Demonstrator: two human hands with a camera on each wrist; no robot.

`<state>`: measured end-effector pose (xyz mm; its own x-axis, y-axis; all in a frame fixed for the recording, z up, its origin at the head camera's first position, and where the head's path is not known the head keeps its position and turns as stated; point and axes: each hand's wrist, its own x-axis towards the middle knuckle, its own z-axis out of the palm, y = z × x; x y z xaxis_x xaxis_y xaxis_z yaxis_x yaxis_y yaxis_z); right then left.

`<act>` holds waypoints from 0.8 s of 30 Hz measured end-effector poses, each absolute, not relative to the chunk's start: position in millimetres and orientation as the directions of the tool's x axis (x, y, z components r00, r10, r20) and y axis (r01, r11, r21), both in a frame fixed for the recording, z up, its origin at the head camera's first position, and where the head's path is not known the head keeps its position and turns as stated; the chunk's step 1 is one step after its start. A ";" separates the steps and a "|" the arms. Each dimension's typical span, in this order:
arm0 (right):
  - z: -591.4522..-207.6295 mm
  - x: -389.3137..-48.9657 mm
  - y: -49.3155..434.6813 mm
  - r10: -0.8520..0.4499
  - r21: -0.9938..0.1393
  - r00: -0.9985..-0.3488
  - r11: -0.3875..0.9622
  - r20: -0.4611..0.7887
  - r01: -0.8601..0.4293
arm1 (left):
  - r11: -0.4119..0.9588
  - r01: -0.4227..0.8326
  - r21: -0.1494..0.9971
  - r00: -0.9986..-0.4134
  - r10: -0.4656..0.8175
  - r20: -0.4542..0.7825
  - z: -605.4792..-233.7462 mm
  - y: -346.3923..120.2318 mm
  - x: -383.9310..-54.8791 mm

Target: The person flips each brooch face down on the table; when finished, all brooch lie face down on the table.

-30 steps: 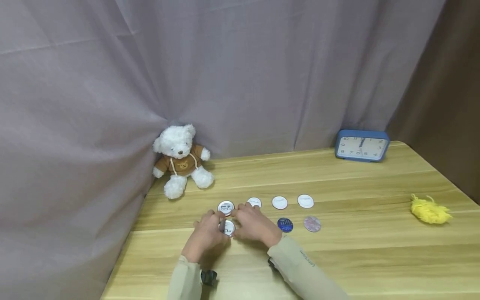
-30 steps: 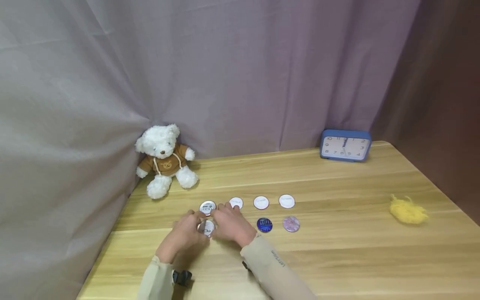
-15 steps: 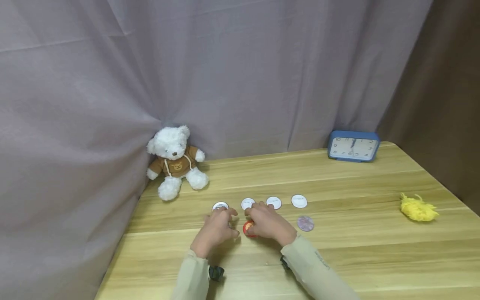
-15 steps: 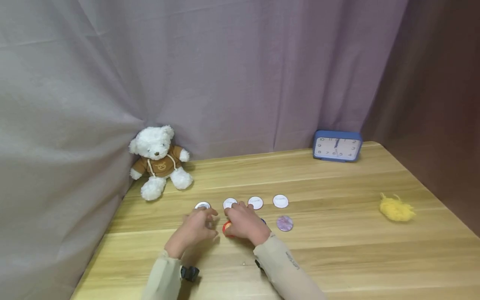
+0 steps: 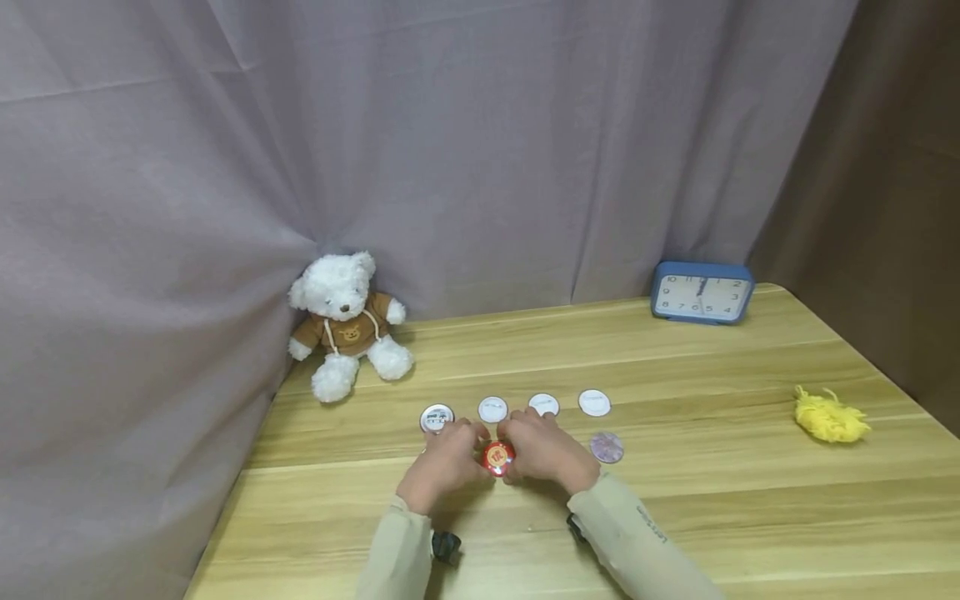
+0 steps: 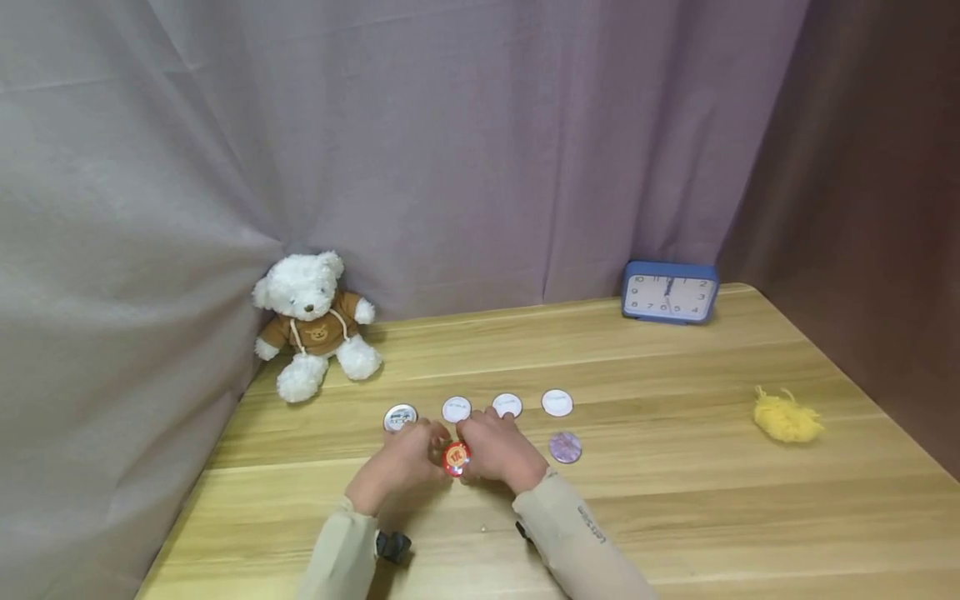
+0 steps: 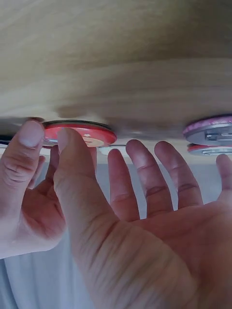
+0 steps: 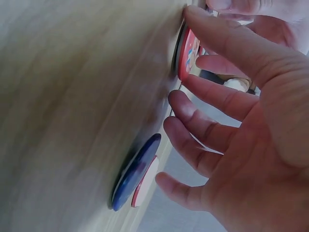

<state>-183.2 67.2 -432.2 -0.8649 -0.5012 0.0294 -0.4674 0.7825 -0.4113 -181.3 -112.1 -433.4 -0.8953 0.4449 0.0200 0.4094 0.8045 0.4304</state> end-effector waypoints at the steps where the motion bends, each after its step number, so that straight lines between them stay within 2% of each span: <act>1: -432.9 -183.1 67.3 -0.502 -0.413 -0.864 0.781 0.031 -0.469 | 0.804 0.412 0.429 -0.894 0.447 0.021 -433.8 -111.5 -180.8; 13: -435.1 -182.4 71.4 -0.516 -0.440 -0.855 0.757 0.050 -0.482 | 0.790 0.437 0.431 -0.885 0.463 0.049 -440.1 -105.3 -179.5; 21: -433.9 -183.3 73.3 -0.578 -0.368 -0.805 0.725 0.133 -0.582 | 0.802 0.458 0.383 -0.877 0.478 0.046 -438.6 -105.0 -180.5; 24: -432.6 -184.1 73.8 -0.584 -0.379 -0.799 0.713 0.143 -0.589 | 0.806 0.455 0.379 -0.879 0.476 0.043 -437.9 -105.0 -181.3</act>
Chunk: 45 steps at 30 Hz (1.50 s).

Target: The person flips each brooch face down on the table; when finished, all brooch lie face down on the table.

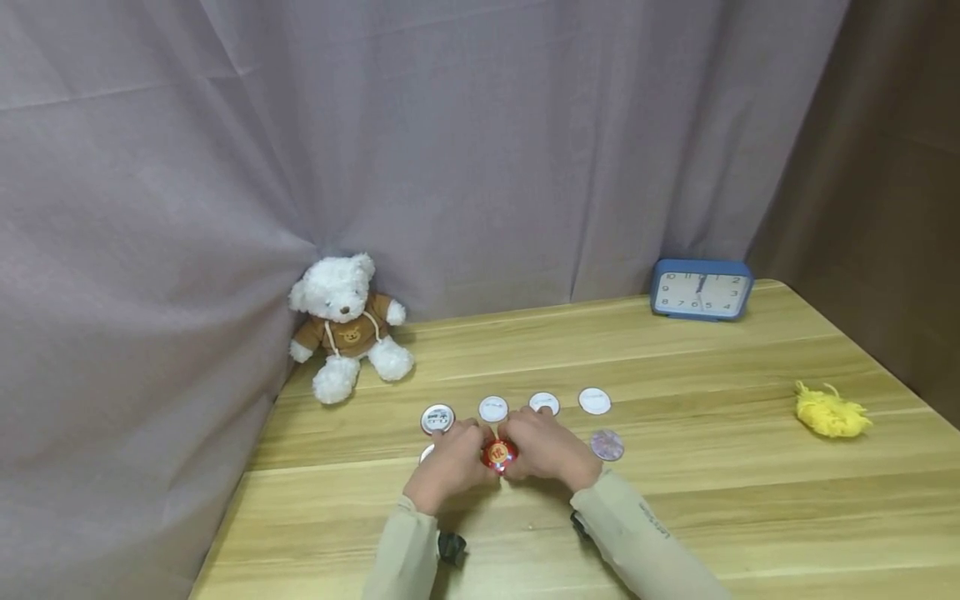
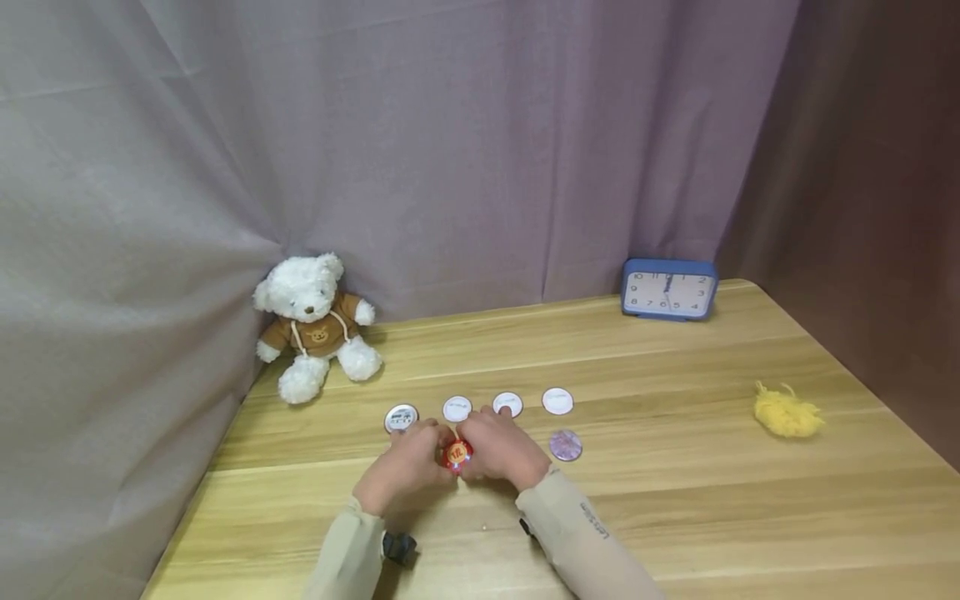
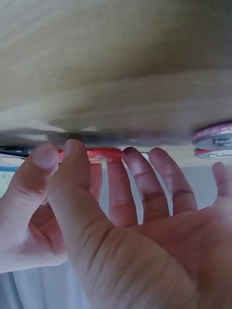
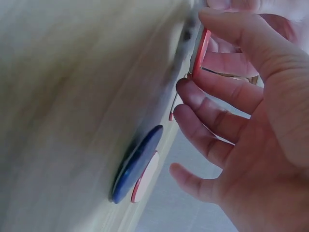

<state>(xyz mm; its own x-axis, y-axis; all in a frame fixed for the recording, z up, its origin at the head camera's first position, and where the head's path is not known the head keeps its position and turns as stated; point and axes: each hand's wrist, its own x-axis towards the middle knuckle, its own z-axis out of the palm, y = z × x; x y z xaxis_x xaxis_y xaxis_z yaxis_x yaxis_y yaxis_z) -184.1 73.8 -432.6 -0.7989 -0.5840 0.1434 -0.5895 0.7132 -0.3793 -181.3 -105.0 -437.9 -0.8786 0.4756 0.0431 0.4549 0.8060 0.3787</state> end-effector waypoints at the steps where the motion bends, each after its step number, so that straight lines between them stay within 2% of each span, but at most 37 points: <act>1: -432.0 -184.4 74.1 -0.585 -0.386 -0.798 0.709 0.144 -0.590 | 0.808 0.455 0.375 -0.879 0.474 0.043 -437.7 -105.0 -181.6; 9: -430.0 -188.7 77.0 -0.596 -0.452 -0.789 0.668 0.149 -0.591 | 0.778 0.507 0.372 -0.855 0.509 0.100 -436.9 -108.2 -184.5; 15: -430.3 -191.1 81.1 -0.641 -0.506 -0.753 0.605 0.148 -0.615 | 0.734 0.553 0.394 -0.825 0.548 0.135 -436.9 -112.3 -186.9; 22: -433.7 -192.4 81.2 -0.653 -0.520 -0.719 0.539 0.239 -0.663 | 0.698 0.585 0.413 -0.808 0.545 0.225 -437.6 -115.9 -187.5; 35: -436.7 -192.3 82.8 -0.550 -0.524 -0.793 0.609 0.262 -0.595 | 0.686 0.580 0.439 -0.813 0.522 0.257 -437.5 -119.0 -187.1; 42: -439.6 -192.0 77.8 -0.512 -0.561 -0.825 0.621 0.239 -0.547 | 0.682 0.519 0.515 -0.846 0.494 0.199 -440.1 -116.3 -187.1; 45: -440.6 -191.2 76.2 -0.496 -0.572 -0.839 0.631 0.221 -0.524 | 0.694 0.508 0.510 -0.855 0.480 0.198 -440.1 -114.0 -186.5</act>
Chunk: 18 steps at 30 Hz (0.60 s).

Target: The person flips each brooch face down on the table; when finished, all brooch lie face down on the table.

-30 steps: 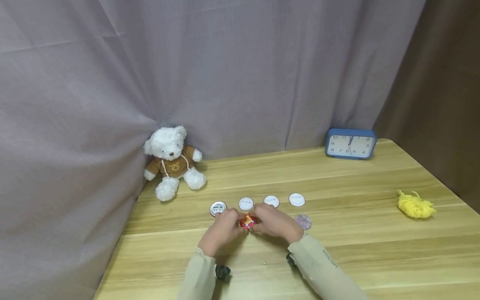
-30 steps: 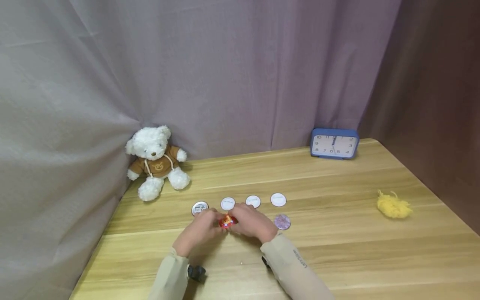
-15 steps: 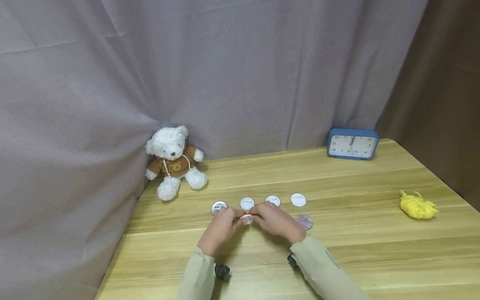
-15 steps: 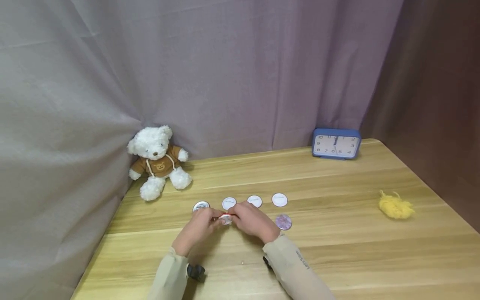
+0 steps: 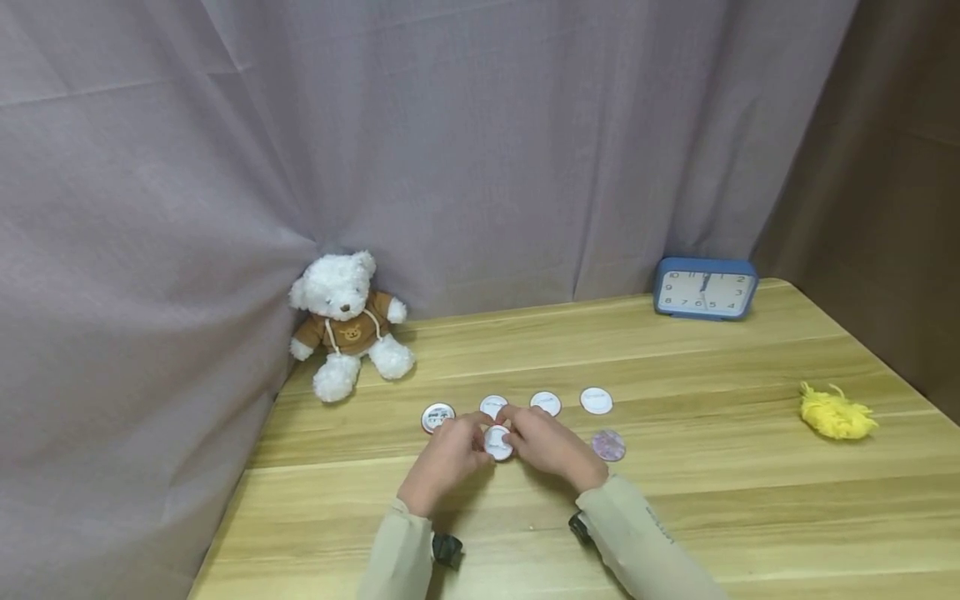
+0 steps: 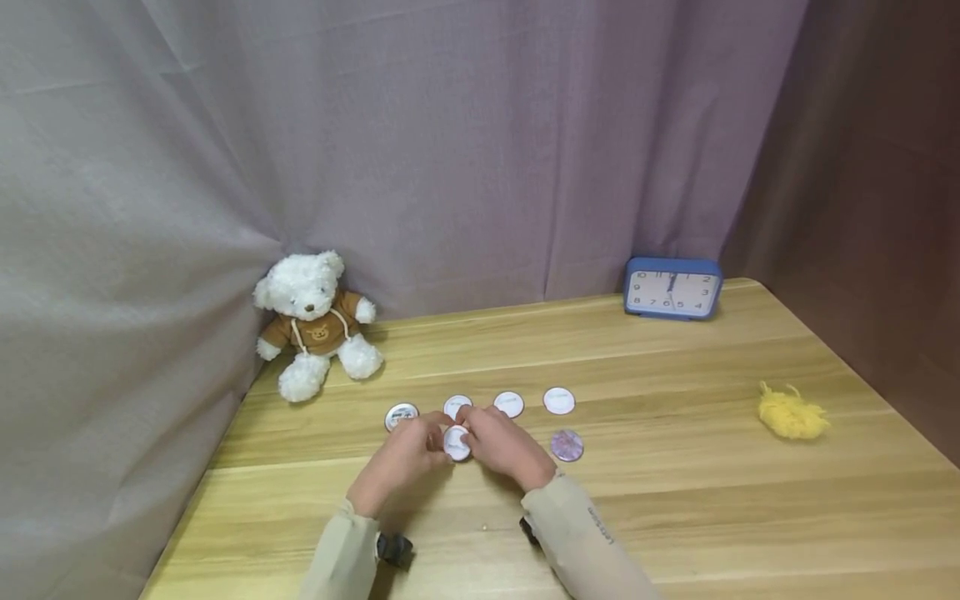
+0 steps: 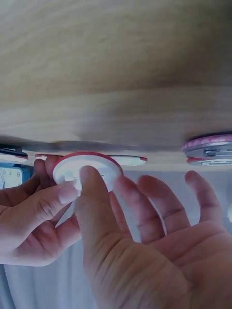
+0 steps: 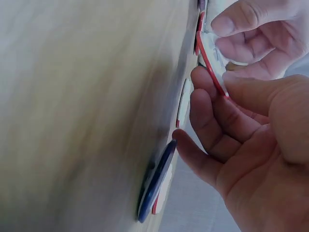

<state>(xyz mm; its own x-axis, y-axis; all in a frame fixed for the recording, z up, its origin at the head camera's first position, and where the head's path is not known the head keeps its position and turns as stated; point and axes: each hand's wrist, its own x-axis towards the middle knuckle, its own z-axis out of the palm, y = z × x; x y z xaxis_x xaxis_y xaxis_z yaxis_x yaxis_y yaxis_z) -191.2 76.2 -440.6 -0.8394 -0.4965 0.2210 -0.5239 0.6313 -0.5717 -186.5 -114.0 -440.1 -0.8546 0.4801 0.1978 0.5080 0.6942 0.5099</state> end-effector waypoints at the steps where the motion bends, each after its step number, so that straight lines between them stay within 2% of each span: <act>1: -440.9 -191.1 76.1 -0.495 -0.569 -0.841 0.635 0.220 -0.523 | 0.702 0.508 0.499 -0.856 0.474 0.204 -440.0 -112.9 -186.2; 10: -441.6 -190.8 78.4 -0.511 -0.538 -0.825 0.638 0.240 -0.551 | 0.785 0.494 0.373 -0.869 0.447 0.211 -444.4 -104.9 -186.0; 18: -439.0 -192.4 76.2 -0.496 -0.557 -0.852 0.665 0.170 -0.498 | 0.820 0.482 0.308 -0.876 0.443 0.193 -443.6 -100.1 -184.5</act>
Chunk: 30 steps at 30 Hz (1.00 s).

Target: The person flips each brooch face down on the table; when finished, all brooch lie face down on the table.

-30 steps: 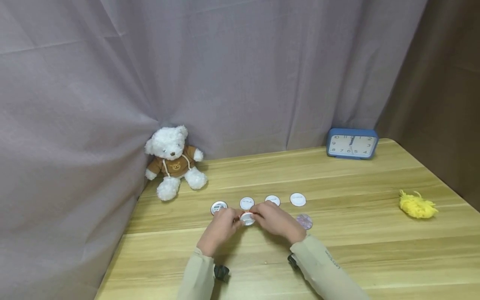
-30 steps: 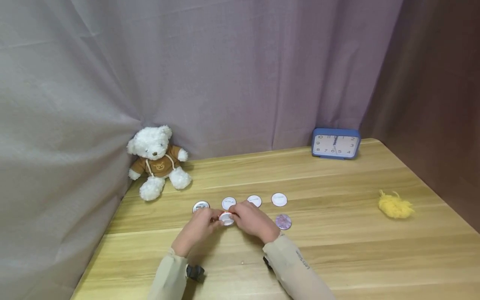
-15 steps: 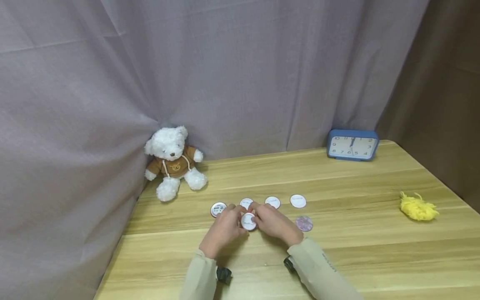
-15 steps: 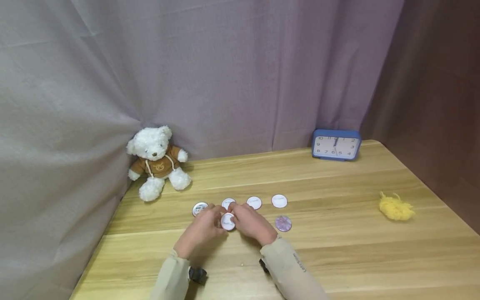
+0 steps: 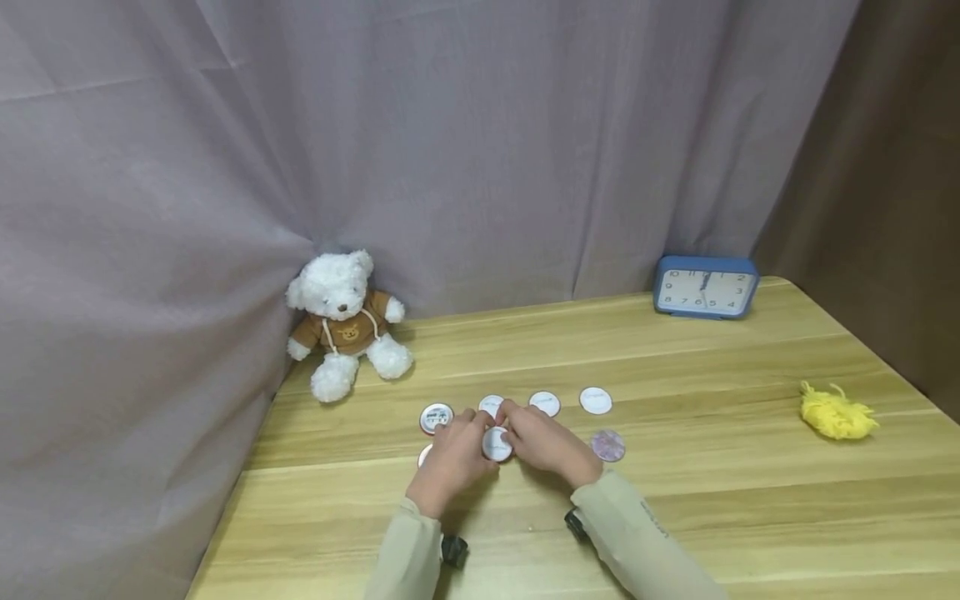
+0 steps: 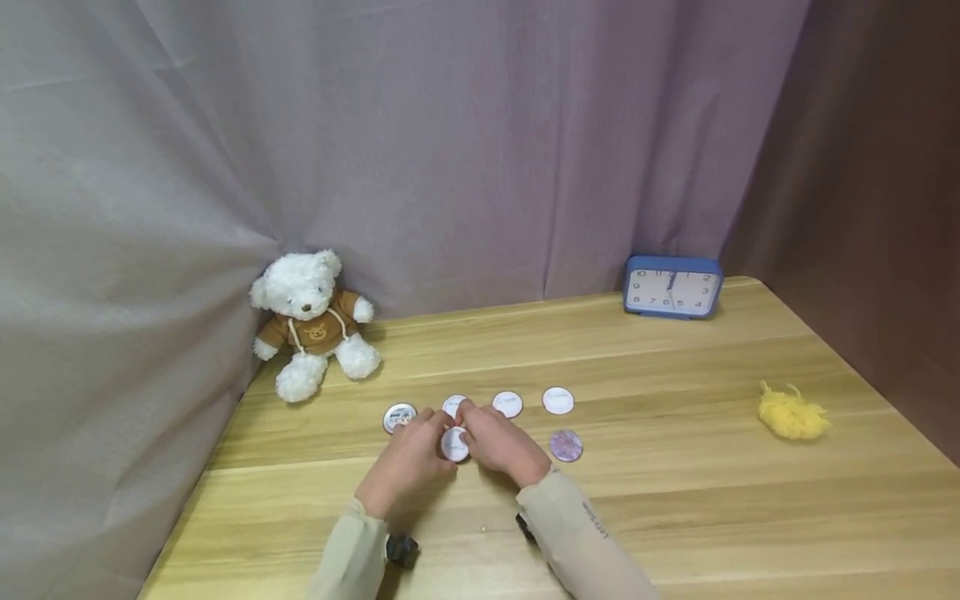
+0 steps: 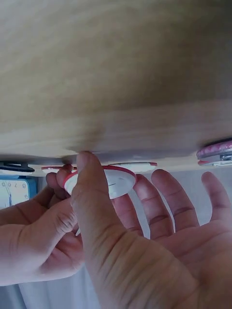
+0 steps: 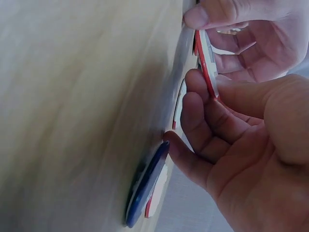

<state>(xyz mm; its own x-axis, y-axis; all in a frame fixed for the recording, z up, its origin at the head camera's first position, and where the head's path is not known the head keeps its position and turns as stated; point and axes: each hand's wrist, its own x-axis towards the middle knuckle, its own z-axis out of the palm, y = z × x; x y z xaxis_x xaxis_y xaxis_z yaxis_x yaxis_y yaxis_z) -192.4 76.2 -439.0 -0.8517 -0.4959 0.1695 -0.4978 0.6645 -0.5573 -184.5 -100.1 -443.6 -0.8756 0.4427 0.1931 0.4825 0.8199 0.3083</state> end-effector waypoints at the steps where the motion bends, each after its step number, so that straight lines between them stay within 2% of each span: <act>1: -438.7 -192.6 75.5 -0.495 -0.560 -0.854 0.666 0.162 -0.493 | 0.826 0.479 0.298 -0.878 0.441 0.188 -443.5 -100.0 -184.2; 6: -437.7 -194.2 72.1 -0.490 -0.562 -0.862 0.679 0.134 -0.473 | 0.841 0.462 0.281 -0.887 0.434 0.160 -442.9 -99.7 -184.5; 16: -437.7 -198.8 71.5 -0.546 -0.549 -0.833 0.671 0.088 -0.498 | 0.835 0.452 0.314 -0.890 0.444 0.101 -445.2 -103.8 -188.6; 30: -436.5 -194.9 69.1 -0.541 -0.512 -0.834 0.688 0.113 -0.515 | 0.814 0.468 0.345 -0.880 0.466 0.092 -443.9 -106.6 -192.5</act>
